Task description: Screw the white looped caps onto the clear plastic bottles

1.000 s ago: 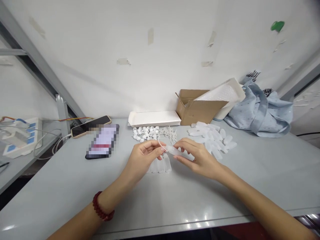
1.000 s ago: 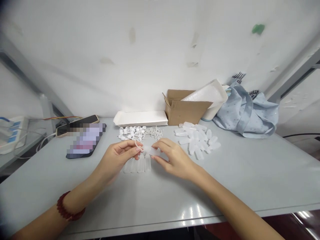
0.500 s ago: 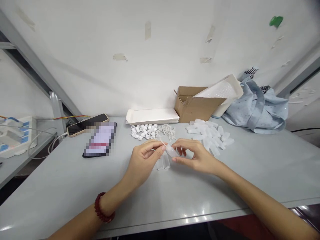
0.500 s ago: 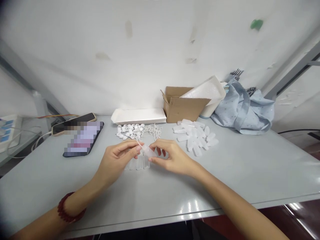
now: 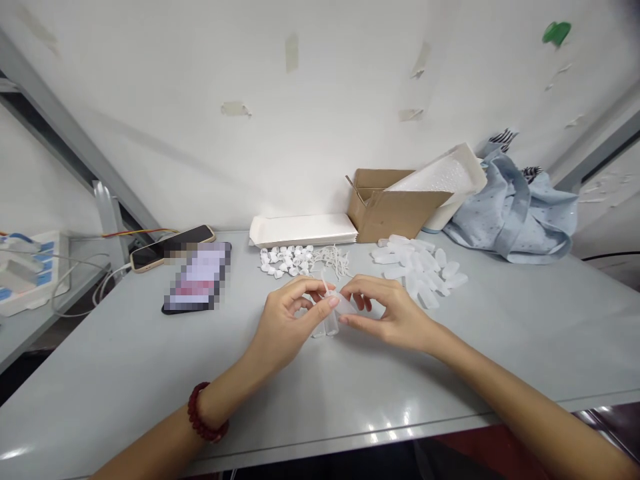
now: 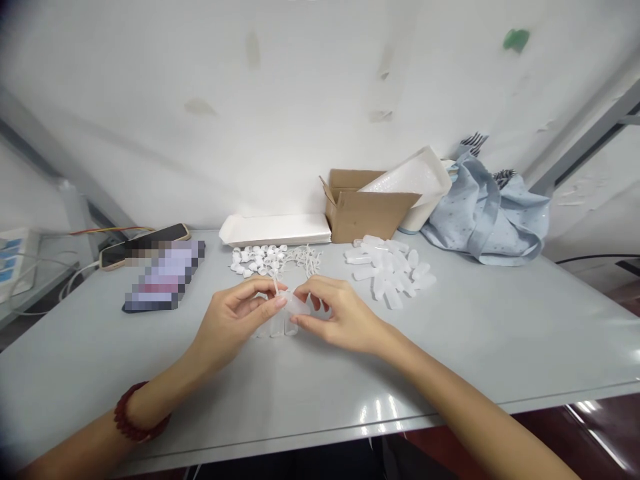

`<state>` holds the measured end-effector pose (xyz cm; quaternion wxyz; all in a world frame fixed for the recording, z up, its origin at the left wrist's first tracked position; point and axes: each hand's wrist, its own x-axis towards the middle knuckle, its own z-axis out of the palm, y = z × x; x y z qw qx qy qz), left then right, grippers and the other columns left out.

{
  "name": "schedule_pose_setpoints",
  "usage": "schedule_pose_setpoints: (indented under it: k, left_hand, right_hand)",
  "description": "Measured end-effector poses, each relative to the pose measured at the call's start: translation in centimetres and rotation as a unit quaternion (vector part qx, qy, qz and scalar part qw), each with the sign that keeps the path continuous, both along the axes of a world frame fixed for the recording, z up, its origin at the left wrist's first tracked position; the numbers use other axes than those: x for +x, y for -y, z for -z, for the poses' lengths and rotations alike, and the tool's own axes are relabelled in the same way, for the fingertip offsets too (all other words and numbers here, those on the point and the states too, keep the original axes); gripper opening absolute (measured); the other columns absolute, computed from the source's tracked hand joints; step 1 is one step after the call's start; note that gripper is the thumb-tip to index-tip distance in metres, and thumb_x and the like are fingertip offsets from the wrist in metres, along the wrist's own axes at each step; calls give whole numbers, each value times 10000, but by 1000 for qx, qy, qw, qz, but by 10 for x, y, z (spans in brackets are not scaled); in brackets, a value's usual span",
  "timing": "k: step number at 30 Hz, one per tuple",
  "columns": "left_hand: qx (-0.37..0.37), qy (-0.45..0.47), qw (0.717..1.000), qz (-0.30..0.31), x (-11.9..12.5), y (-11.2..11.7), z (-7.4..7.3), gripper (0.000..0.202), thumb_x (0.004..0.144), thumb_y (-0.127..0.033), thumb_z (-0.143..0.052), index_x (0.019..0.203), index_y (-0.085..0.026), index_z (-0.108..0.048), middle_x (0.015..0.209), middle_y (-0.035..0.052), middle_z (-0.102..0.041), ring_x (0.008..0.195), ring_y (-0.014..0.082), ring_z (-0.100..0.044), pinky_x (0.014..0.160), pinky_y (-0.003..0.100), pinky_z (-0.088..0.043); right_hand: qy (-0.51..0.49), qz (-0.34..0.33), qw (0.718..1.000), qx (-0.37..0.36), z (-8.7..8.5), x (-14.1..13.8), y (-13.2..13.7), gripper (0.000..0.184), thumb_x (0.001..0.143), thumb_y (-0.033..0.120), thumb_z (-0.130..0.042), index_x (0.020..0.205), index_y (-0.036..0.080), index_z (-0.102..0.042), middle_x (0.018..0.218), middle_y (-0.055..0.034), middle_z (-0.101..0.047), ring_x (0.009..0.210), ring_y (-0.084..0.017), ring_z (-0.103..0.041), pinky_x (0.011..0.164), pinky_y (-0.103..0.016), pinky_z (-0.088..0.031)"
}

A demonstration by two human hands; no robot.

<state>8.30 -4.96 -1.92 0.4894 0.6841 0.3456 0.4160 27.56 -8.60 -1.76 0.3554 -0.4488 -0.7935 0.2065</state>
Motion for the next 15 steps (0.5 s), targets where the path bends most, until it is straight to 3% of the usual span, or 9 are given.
schedule_pose_setpoints:
  k: [5, 9, 15]
  left_hand:
    - [-20, 32, 999, 13, -1, -1, -3, 76, 784, -245, -694, 840, -206, -727, 946, 20, -690, 811, 129, -598, 698, 215, -513]
    - [-87, 42, 995, 31, -4, -3, -1, 162, 775, -280, -721, 930, -238, -740, 941, 8, -715, 661, 105, -604, 606, 220, -501]
    - [-153, 84, 981, 81, -6, -6, 8, 222, 766, -298, -751, 986, -269, -732, 879, 2, -749, 751, 151, -674, 702, 259, -540]
  right_hand:
    - [-13, 6, 1000, 18, -1, 0, 1, 147, 811, 224, -684, 914, 142, -620, 778, -14, -578, 663, -108, -500, 597, -238, -412]
    - [-17, 13, 999, 29, -1, 0, 0, 154, 814, 225, -685, 927, 146, -616, 780, -13, -588, 662, -108, -501, 593, -234, -416]
    - [-30, 4, 999, 42, -1, 0, 1, 183, 835, 289, -680, 944, 148, -639, 743, -8, -607, 658, -110, -509, 590, -231, -420]
